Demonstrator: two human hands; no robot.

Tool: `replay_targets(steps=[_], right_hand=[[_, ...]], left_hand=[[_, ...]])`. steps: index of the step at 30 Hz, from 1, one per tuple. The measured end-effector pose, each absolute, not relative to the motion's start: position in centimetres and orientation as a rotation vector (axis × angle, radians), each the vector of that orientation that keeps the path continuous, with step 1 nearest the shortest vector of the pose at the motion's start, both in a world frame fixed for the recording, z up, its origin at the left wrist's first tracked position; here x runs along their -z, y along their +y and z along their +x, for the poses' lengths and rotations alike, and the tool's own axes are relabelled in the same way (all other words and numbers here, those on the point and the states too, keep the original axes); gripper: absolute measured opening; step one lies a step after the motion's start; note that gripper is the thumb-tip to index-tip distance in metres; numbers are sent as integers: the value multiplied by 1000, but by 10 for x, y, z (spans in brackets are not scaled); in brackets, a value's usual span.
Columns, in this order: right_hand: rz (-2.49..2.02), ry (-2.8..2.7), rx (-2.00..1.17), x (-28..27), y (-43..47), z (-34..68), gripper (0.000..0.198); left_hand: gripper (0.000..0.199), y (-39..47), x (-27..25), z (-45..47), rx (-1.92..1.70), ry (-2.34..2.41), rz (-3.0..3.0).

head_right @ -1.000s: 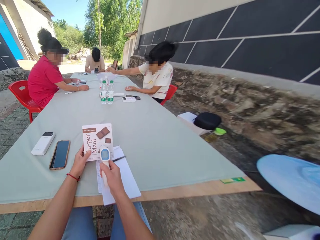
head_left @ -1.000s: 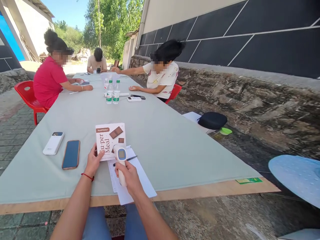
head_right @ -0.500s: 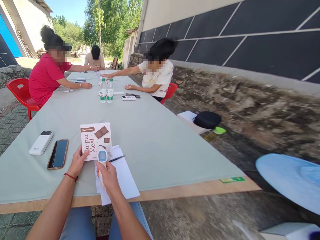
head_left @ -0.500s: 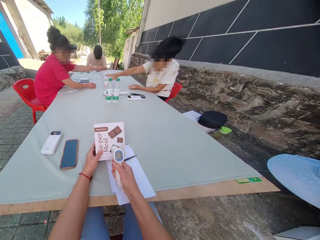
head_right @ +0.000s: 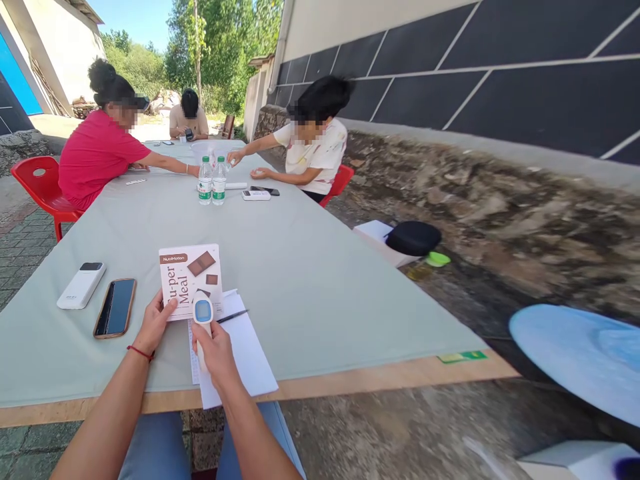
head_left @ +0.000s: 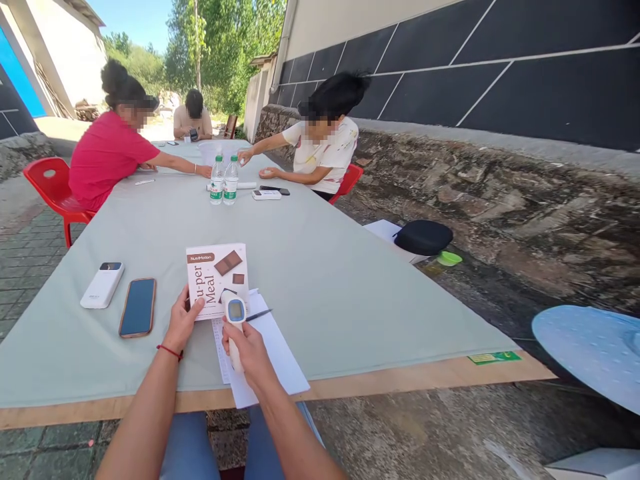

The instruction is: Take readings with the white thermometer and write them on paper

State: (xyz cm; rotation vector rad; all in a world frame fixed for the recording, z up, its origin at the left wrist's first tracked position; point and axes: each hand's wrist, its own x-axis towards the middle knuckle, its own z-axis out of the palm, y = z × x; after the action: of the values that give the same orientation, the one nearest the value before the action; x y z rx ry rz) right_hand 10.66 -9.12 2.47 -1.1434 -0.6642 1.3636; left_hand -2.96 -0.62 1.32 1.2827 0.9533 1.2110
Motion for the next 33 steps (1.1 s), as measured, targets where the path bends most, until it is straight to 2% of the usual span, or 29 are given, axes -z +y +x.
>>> replay_targets(steps=[5,14,22,33], right_hand=[[-1165,-701,-1357,-25,-93,108,34],[-1166,-690,-1381,-34,-96,109,33],[-1141,-736,-1356,-44,-105,113,33],[-1021,-873,-1301,-101,-130,114,26]], left_hand=[[59,-7,-13,-30,-1185,946,1288],[69,-7,-14,-29,-1191,958,1267],[67,-5,-12,-30,-1188,974,1275],[63,-5,-11,-31,-1182,956,1306]])
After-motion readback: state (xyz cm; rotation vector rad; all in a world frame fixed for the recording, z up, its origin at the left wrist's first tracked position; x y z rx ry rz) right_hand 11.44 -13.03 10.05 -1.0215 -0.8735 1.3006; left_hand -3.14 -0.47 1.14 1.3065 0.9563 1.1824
